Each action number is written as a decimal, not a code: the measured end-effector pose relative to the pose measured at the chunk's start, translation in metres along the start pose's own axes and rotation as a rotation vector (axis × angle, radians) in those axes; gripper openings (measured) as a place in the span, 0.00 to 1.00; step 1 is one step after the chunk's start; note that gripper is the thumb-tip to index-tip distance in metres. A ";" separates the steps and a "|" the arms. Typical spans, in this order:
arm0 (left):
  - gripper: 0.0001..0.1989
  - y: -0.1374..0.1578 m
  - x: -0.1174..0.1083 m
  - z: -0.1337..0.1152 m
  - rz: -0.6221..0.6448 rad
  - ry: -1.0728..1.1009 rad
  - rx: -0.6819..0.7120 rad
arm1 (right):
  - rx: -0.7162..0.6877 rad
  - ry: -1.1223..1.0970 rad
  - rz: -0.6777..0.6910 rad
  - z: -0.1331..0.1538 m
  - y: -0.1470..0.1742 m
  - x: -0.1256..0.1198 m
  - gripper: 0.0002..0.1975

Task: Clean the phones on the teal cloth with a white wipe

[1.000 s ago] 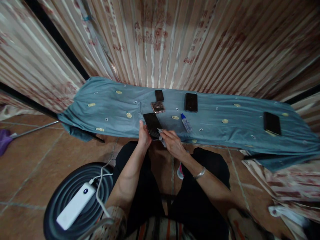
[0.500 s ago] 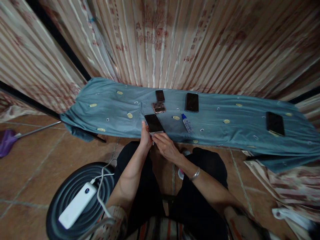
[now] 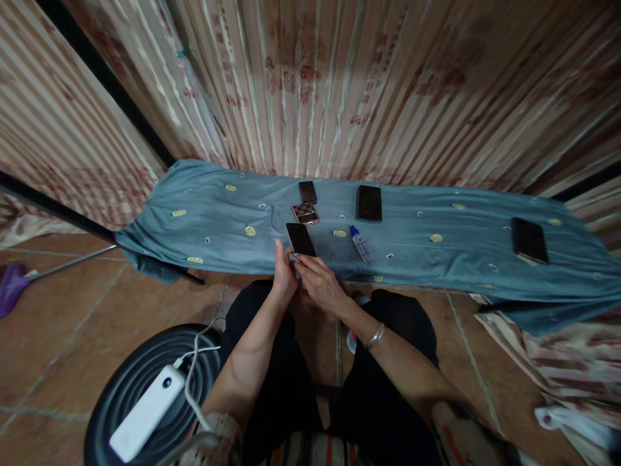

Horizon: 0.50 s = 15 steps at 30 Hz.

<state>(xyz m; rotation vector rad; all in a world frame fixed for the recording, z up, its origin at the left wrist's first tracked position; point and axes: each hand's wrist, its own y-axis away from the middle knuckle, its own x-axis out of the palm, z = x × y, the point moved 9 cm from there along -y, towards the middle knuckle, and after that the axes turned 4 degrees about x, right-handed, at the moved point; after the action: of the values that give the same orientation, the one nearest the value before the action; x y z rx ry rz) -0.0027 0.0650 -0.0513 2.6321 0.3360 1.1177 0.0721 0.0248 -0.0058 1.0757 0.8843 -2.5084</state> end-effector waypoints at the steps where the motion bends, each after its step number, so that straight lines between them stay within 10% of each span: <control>1: 0.31 0.000 0.000 0.001 -0.005 0.001 0.004 | 0.004 0.004 -0.003 -0.001 -0.002 -0.001 0.22; 15: 0.23 -0.007 -0.003 0.014 -0.041 -0.003 0.068 | 0.091 0.041 -0.070 -0.016 -0.030 -0.003 0.22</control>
<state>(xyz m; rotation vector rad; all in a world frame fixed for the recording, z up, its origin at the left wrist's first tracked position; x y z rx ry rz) 0.0043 0.0681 -0.0647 2.6726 0.4325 1.1080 0.0693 0.0585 0.0003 1.1464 0.8403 -2.6153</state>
